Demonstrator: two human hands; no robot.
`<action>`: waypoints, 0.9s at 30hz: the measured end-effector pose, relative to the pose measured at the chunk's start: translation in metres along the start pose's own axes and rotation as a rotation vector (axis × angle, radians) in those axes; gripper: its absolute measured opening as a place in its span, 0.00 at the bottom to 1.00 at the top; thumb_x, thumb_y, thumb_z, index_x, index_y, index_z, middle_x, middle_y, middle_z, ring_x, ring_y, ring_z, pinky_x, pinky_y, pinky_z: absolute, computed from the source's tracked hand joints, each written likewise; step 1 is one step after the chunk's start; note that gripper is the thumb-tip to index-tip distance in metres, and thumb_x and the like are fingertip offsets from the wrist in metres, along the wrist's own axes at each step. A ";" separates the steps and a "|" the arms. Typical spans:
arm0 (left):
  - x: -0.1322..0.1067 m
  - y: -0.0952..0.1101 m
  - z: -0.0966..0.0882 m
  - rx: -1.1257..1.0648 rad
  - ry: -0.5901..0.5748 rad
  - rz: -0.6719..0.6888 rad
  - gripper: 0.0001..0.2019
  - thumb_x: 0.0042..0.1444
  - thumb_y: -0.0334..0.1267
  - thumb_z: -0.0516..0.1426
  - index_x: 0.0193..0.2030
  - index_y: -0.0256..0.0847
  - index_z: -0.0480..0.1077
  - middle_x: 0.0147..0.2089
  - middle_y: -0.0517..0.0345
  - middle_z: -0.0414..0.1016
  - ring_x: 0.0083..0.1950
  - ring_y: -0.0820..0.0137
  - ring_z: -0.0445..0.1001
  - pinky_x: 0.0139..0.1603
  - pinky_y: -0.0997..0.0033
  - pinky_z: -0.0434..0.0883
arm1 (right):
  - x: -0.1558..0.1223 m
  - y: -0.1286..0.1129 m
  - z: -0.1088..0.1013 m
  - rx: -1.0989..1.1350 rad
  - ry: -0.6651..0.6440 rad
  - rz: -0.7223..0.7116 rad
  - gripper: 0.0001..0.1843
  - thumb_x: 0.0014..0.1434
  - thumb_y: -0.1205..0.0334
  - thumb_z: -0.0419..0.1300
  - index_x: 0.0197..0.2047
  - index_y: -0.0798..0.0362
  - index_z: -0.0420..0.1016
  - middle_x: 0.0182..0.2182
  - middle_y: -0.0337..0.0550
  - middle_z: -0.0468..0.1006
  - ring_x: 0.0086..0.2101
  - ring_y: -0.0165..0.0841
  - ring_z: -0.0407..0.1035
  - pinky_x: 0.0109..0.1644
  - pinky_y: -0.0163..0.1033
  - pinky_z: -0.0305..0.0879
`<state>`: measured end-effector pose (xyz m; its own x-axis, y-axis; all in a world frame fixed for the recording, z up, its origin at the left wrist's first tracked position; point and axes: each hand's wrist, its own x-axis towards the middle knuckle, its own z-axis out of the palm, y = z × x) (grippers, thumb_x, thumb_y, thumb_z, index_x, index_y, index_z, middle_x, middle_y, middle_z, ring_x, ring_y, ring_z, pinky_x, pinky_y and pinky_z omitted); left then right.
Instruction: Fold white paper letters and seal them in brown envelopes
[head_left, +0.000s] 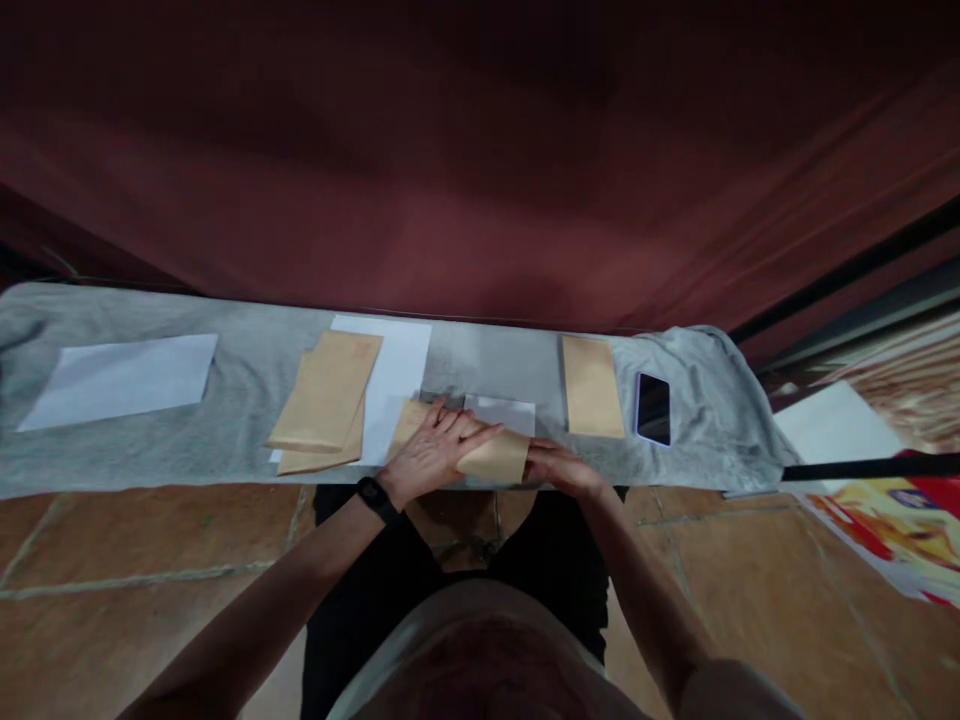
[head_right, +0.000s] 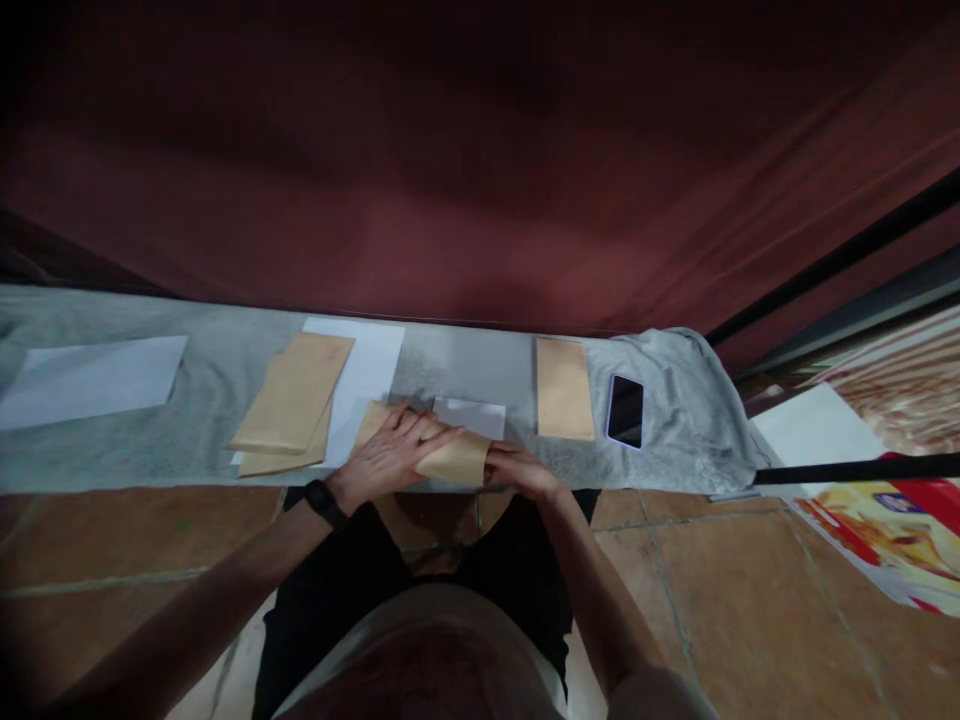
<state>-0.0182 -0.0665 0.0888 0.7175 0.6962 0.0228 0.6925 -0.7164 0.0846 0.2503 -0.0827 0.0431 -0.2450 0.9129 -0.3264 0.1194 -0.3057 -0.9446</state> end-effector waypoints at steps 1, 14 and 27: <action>-0.002 -0.002 0.000 0.002 0.004 -0.024 0.47 0.54 0.38 0.64 0.77 0.56 0.46 0.62 0.49 0.67 0.65 0.53 0.64 0.74 0.42 0.44 | 0.003 0.001 -0.007 -0.026 0.040 0.022 0.20 0.58 0.48 0.63 0.45 0.55 0.79 0.36 0.48 0.82 0.37 0.40 0.77 0.44 0.48 0.75; -0.020 -0.011 0.011 -0.001 0.030 -0.197 0.50 0.51 0.48 0.67 0.76 0.52 0.47 0.67 0.43 0.64 0.67 0.50 0.62 0.74 0.39 0.41 | 0.029 0.003 0.036 -1.033 0.551 0.159 0.17 0.64 0.58 0.59 0.52 0.59 0.69 0.42 0.61 0.80 0.45 0.47 0.78 0.45 0.42 0.70; -0.048 -0.029 0.035 -0.073 0.062 -0.374 0.56 0.47 0.51 0.68 0.78 0.48 0.42 0.67 0.40 0.65 0.69 0.46 0.63 0.73 0.38 0.49 | 0.027 0.009 0.028 -0.667 0.663 -0.082 0.06 0.63 0.60 0.56 0.41 0.52 0.70 0.35 0.47 0.78 0.38 0.39 0.74 0.44 0.41 0.70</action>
<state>-0.0701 -0.0802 0.0507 0.4092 0.9117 0.0372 0.8966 -0.4094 0.1688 0.2181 -0.0679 0.0245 0.2959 0.9550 0.0204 0.7026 -0.2031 -0.6820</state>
